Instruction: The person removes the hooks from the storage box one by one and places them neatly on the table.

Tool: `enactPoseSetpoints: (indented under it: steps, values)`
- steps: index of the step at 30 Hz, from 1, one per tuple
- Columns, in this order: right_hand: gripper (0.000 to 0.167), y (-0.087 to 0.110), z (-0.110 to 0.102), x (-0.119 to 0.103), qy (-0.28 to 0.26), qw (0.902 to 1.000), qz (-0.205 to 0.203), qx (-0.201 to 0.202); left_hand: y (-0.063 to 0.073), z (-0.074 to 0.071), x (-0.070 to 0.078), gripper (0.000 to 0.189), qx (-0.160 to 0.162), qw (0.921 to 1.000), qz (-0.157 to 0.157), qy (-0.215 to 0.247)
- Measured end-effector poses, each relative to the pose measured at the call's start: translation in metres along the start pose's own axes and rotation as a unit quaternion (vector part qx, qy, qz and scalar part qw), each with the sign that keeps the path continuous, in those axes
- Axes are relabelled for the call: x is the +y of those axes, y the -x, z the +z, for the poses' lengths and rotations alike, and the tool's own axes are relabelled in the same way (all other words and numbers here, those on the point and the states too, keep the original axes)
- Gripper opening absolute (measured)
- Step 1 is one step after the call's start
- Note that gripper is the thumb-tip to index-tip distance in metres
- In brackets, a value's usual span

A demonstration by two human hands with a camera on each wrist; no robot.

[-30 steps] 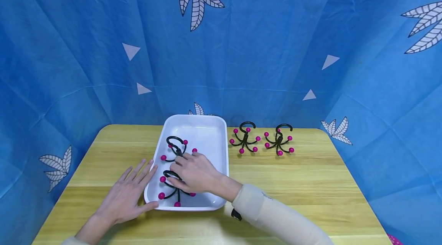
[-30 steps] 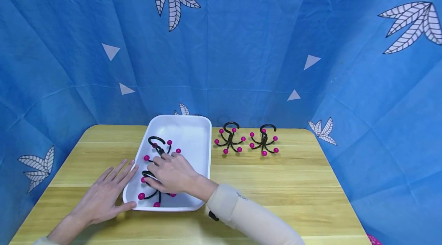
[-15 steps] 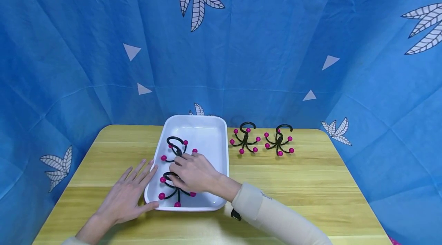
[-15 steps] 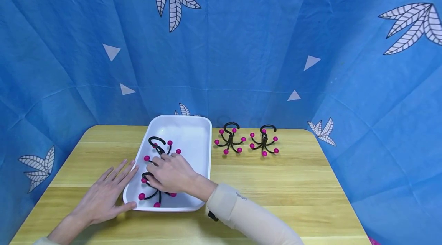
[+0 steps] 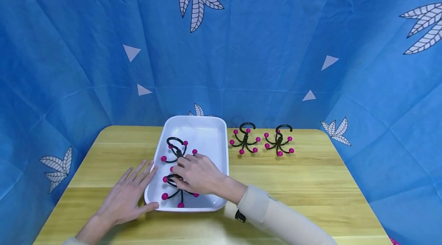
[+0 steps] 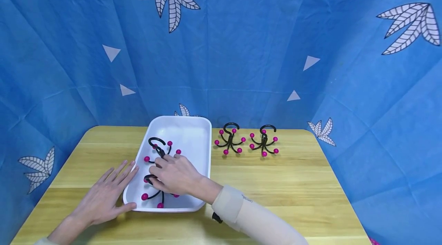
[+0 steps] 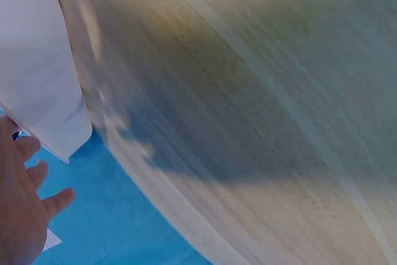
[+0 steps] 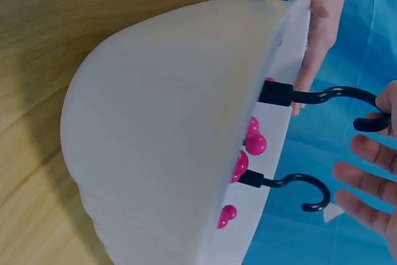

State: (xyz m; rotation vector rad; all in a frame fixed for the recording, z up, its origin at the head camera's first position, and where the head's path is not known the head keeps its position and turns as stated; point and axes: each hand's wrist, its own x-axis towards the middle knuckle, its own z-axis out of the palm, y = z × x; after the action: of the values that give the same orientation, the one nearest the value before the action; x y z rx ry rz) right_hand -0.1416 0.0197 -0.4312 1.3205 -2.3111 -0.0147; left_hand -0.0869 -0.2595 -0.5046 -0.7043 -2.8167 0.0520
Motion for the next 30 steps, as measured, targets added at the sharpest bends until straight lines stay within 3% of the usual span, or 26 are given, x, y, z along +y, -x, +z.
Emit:
enactPoseSetpoints:
  steps: [12, 21, 30]
  values:
    - [0.021, 0.008, -0.015, 0.011, 0.008, 0.9998, -0.009, 0.018, 0.0, -0.001, 0.003, 0.105, -0.018, 0.9997, -0.014, 0.008]
    - [0.017, 0.009, -0.028, 0.024, -0.009, 0.9988, 0.002, 0.048, 0.0, -0.002, 0.001, 0.106, 0.006, 1.0, -0.005, 0.003]
    - [0.014, 0.012, -0.043, 0.04, -0.012, 0.9982, 0.018, 0.055, 0.001, -0.002, 0.001, 0.107, 0.001, 1.0, -0.005, -0.003]
